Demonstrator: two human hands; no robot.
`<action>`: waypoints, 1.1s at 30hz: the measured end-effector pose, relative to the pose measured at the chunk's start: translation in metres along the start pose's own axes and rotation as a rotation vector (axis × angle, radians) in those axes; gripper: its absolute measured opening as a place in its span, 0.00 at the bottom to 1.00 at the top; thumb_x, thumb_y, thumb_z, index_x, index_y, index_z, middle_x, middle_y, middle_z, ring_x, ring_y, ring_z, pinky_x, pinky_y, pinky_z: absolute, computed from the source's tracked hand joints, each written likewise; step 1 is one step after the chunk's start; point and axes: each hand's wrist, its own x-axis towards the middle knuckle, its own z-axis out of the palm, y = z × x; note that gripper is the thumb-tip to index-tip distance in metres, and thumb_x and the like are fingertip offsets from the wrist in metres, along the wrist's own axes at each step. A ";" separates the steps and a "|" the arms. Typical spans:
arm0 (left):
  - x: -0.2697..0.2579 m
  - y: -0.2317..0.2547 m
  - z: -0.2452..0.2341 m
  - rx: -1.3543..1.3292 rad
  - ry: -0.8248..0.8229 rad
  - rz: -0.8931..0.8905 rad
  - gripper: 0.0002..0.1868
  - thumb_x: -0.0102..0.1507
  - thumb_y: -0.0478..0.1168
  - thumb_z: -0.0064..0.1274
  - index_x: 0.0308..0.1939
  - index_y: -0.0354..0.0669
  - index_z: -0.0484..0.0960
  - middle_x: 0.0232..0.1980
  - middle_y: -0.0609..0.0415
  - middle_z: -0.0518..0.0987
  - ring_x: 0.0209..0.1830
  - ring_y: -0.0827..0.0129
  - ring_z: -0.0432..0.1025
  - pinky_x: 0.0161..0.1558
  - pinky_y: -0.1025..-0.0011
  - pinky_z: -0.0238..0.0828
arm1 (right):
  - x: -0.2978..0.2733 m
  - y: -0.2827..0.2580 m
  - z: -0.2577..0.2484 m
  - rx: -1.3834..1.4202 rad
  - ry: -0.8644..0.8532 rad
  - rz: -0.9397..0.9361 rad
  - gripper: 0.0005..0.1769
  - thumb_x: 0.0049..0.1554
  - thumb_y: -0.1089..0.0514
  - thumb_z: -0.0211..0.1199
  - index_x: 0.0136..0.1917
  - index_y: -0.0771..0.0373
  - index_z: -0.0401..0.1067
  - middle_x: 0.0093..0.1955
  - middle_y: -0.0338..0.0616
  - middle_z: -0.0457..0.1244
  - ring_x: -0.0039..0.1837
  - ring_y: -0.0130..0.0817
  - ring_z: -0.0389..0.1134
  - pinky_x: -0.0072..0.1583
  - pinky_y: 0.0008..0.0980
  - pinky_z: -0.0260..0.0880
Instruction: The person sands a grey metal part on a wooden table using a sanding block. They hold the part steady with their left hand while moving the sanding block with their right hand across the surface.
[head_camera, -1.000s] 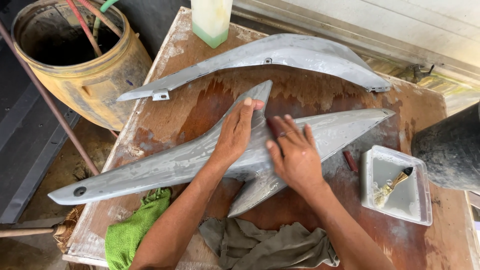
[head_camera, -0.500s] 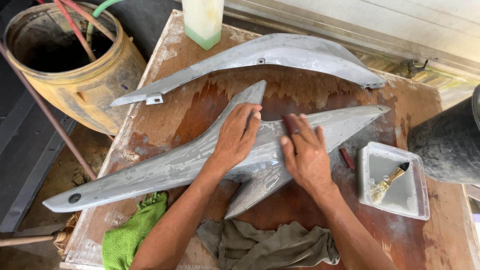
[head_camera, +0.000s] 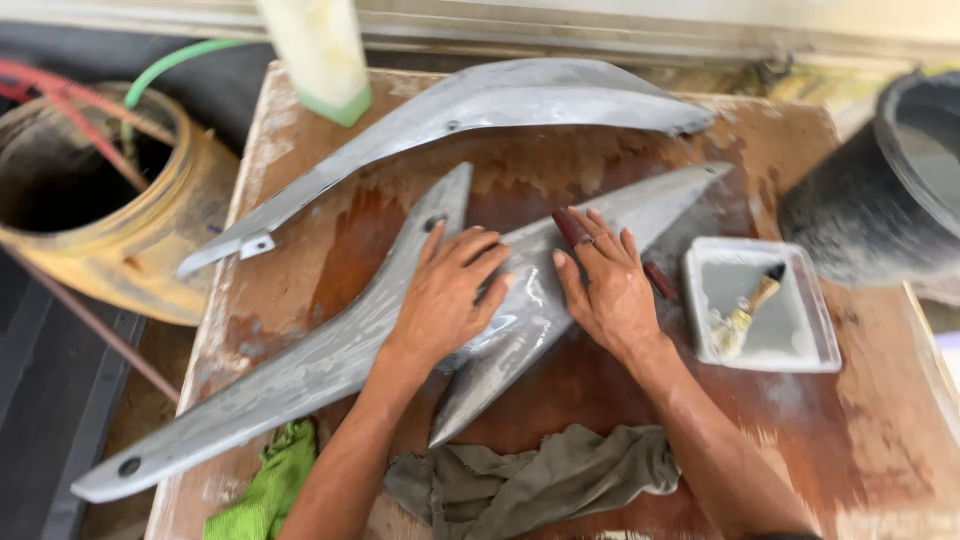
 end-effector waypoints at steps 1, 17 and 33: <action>-0.001 -0.002 0.001 -0.015 -0.024 0.029 0.17 0.66 0.47 0.51 0.56 0.45 0.82 0.58 0.49 0.79 0.64 0.53 0.71 0.70 0.44 0.53 | -0.002 0.000 -0.012 -0.008 0.015 0.037 0.17 0.66 0.47 0.57 0.47 0.63 0.75 0.72 0.45 0.64 0.74 0.50 0.62 0.69 0.67 0.57; 0.048 0.106 0.137 0.015 -0.088 0.354 0.15 0.61 0.49 0.55 0.48 0.49 0.81 0.50 0.52 0.76 0.60 0.56 0.71 0.67 0.45 0.58 | -0.096 0.169 -0.065 -0.485 -0.103 0.189 0.11 0.58 0.47 0.66 0.39 0.54 0.76 0.44 0.42 0.69 0.52 0.47 0.73 0.51 0.43 0.75; 0.099 0.179 0.209 -0.023 -0.570 0.054 0.14 0.52 0.48 0.61 0.32 0.41 0.90 0.61 0.36 0.75 0.77 0.40 0.52 0.73 0.21 0.25 | -0.104 0.178 -0.098 -0.400 -0.291 0.299 0.14 0.63 0.48 0.62 0.46 0.61 0.78 0.49 0.39 0.70 0.48 0.47 0.70 0.49 0.41 0.70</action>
